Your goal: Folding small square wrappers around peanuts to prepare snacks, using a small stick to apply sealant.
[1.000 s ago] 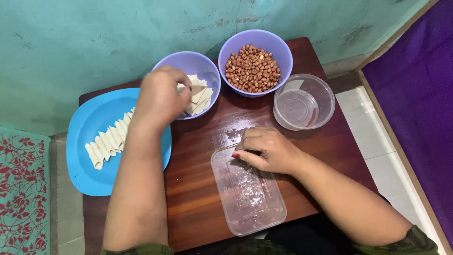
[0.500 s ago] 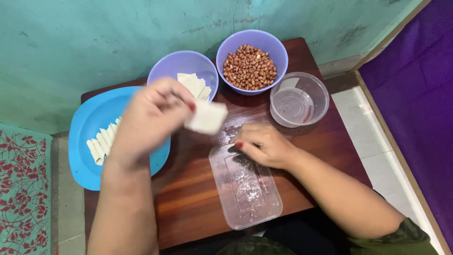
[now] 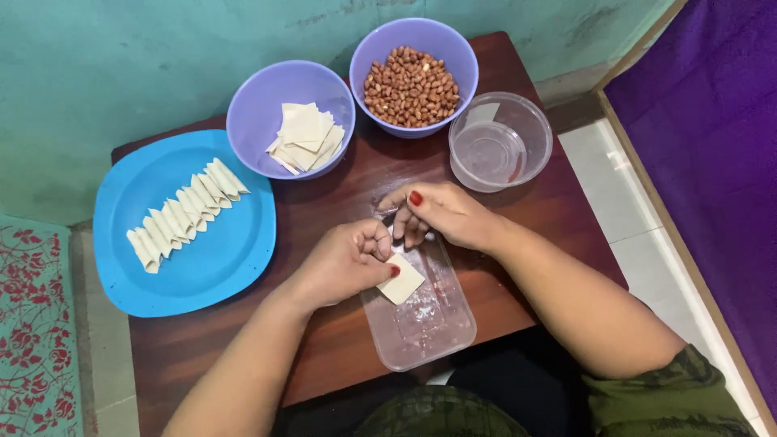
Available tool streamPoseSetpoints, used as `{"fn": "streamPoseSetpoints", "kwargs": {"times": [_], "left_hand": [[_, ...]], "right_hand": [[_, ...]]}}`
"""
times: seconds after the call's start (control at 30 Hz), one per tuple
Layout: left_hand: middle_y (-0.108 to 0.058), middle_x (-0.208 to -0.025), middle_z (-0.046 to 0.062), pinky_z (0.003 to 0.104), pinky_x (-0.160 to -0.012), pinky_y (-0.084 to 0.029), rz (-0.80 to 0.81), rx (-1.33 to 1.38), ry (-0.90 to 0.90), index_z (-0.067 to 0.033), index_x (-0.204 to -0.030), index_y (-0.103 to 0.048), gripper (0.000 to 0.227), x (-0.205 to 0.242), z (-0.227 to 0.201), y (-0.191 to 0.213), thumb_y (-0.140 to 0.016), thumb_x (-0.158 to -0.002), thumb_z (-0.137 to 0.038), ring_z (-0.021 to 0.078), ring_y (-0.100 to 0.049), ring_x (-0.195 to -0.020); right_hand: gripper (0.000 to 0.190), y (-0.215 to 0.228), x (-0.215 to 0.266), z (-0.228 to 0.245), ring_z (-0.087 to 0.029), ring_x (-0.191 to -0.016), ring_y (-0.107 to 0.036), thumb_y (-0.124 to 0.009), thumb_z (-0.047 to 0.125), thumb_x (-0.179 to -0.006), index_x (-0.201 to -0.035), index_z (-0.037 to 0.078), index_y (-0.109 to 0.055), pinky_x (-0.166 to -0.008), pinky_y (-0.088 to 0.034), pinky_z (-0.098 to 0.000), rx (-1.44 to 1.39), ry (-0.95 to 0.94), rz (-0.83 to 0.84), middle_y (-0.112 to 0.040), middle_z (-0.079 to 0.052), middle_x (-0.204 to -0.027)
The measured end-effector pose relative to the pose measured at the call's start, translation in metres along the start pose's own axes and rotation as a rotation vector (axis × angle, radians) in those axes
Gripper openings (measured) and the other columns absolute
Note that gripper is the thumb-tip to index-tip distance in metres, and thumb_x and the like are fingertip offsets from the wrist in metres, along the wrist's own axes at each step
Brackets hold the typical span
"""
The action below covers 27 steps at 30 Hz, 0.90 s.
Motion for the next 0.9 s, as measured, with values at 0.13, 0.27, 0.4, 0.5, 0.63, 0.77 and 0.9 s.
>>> {"fn": "streamPoseSetpoints", "kwargs": {"times": [0.13,0.27,0.4,0.5,0.63,0.77,0.9], "left_hand": [[-0.073,-0.076,0.006,0.021,-0.057,-0.056,-0.034,-0.050,0.000,-0.0050,-0.091,-0.061,0.026,-0.001,0.004,-0.005,-0.081,-0.075,0.001,0.0093,-0.070,-0.064],[-0.076,-0.069,0.005,0.025,-0.055,-0.054,-0.225,-0.388,-0.075,-0.0126,-0.081,-0.063,0.020,0.009,-0.025,-0.007,-0.081,-0.073,-0.012,0.0169,-0.069,-0.061],[-0.069,-0.062,0.002,0.031,-0.056,-0.054,-0.323,-0.549,-0.133,-0.0187,-0.078,-0.065,0.020,0.008,-0.027,-0.008,-0.084,-0.071,-0.020,0.0252,-0.070,-0.063],[-0.074,-0.073,0.003,0.031,-0.063,-0.057,-0.374,-0.652,-0.267,-0.0194,-0.078,-0.068,0.018,0.011,-0.035,-0.006,-0.084,-0.072,-0.020,0.0255,-0.074,-0.075],[-0.072,-0.072,0.009,0.038,-0.065,-0.058,-0.411,-0.644,-0.328,-0.0178,-0.081,-0.067,0.016,0.016,-0.046,0.000,-0.082,-0.075,-0.015,0.0326,-0.073,-0.075],[-0.071,-0.068,0.009,0.037,-0.062,-0.057,-0.341,-0.678,-0.239,-0.0147,-0.083,-0.069,0.016,0.025,-0.054,0.004,-0.082,-0.074,-0.016,0.0300,-0.072,-0.067],[-0.076,-0.084,0.015,0.046,-0.068,-0.059,-0.188,-0.754,-0.247,-0.0102,-0.096,-0.074,0.028,0.036,-0.074,-0.003,-0.084,-0.071,-0.016,0.0377,-0.073,-0.079]], "right_hand": [[0.053,0.002,-0.001,0.009,-0.022,-0.069,-0.073,-0.034,0.038,-0.109,-0.124,-0.007,-0.060,-0.061,-0.062,-0.0334,0.051,-0.008,-0.038,-0.073,-0.020,-0.083],[0.054,0.005,-0.001,0.006,-0.020,-0.066,-0.070,-0.032,0.040,-0.109,-0.126,-0.002,-0.061,-0.059,-0.062,-0.0316,0.092,-0.018,-0.098,-0.072,-0.016,-0.082],[0.049,0.007,0.000,0.012,-0.020,-0.064,-0.069,-0.037,0.036,-0.109,-0.124,-0.001,-0.063,-0.056,-0.061,-0.0323,0.148,0.020,-0.129,-0.071,-0.016,-0.079],[0.034,0.006,-0.001,0.017,-0.020,-0.061,-0.069,-0.050,0.025,-0.106,-0.123,-0.001,-0.064,-0.052,-0.060,-0.0319,0.229,0.069,-0.131,-0.072,-0.016,-0.078],[0.026,0.000,0.000,0.037,-0.023,-0.060,-0.070,-0.061,0.020,-0.101,-0.119,0.003,-0.069,-0.053,-0.060,-0.0379,0.480,0.142,-0.130,-0.073,-0.015,-0.075],[0.012,-0.007,0.001,0.046,-0.034,-0.074,-0.070,-0.070,0.014,-0.092,-0.102,0.007,-0.072,-0.068,-0.058,-0.0444,0.678,0.169,-0.056,-0.072,-0.014,-0.081],[0.008,-0.012,0.003,0.055,-0.038,-0.078,-0.068,-0.068,0.012,-0.090,-0.089,0.005,-0.067,-0.071,-0.056,-0.0476,0.781,0.165,0.040,-0.066,-0.015,-0.080]]}}
Point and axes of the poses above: each hand's wrist, its own x-axis away from the middle knuckle, its own y-axis out of the back of the hand, z = x × y, the point moved 5 cm from there along -x, towards the middle knuckle
